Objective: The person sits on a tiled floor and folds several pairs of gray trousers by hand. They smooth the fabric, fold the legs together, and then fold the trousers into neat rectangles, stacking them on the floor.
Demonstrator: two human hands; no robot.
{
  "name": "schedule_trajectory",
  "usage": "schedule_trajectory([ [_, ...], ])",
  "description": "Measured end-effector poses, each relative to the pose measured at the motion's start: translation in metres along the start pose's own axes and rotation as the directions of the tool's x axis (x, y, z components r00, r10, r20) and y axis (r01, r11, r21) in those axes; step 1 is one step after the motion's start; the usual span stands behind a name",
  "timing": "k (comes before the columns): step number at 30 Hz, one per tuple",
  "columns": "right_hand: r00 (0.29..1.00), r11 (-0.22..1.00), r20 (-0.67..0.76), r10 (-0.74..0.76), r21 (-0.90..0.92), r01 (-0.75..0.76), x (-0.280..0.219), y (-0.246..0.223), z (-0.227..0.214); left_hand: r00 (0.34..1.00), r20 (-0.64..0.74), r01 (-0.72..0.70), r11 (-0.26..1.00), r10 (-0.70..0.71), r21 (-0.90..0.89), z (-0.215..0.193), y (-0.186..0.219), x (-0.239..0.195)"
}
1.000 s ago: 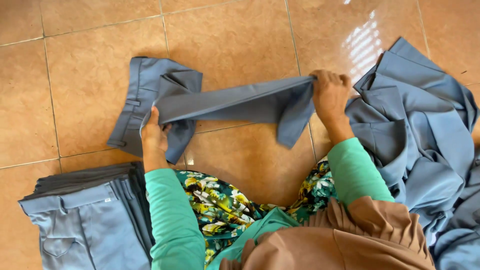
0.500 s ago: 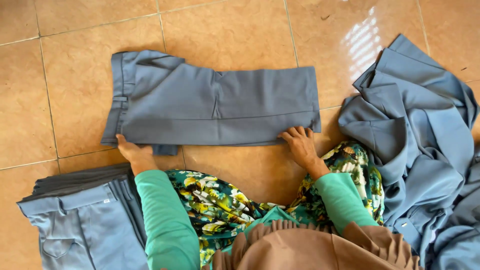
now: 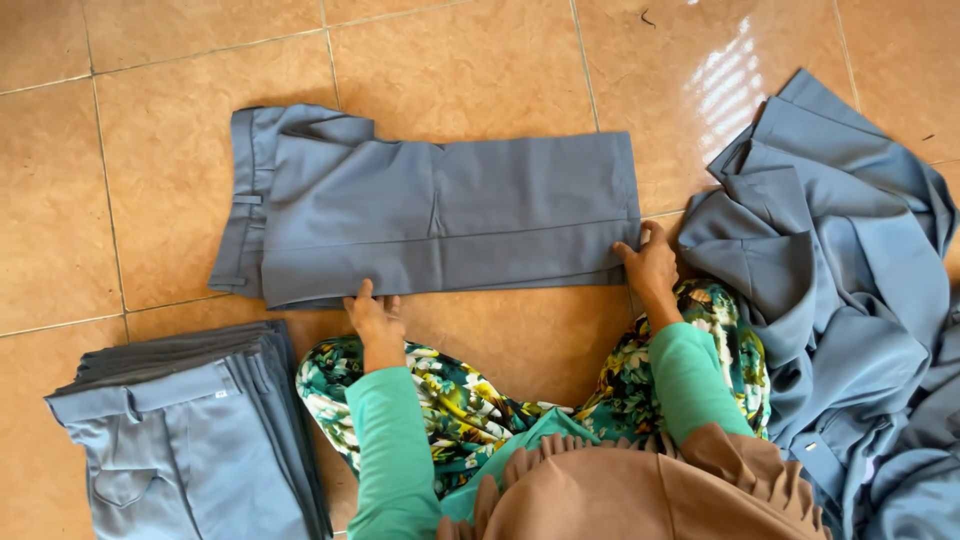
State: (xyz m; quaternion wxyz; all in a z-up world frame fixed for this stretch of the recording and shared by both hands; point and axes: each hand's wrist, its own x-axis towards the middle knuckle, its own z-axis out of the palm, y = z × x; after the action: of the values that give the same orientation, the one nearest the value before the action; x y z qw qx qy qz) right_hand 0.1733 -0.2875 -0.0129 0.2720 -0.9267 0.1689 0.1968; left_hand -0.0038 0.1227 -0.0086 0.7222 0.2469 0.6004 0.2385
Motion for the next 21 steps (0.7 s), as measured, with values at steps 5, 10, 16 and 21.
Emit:
schedule_trajectory([
  [5,0.998,0.845,0.058,0.028,0.532,-0.055,0.027,0.014,0.019,0.992,0.048,-0.124,0.965,0.116,0.233,-0.030,-0.095,0.005],
  [10,0.933,0.363,0.351,-0.082,0.882,-0.300,-0.024,-0.072,-0.045,0.591,0.518,0.334,0.771,-0.619,0.542,0.012,-0.115,-0.091],
  [16,0.881,0.075,0.320,-0.349,0.947,-0.313,-0.086,-0.164,-0.129,0.770,0.530,0.503,0.849,-0.355,-0.162,0.077,-0.082,-0.021],
  [21,0.861,0.111,0.192,-0.472,0.981,-0.157,-0.059,-0.125,-0.105,0.830,0.547,0.150,0.902,0.107,-0.405,0.078,0.031,-0.021],
])
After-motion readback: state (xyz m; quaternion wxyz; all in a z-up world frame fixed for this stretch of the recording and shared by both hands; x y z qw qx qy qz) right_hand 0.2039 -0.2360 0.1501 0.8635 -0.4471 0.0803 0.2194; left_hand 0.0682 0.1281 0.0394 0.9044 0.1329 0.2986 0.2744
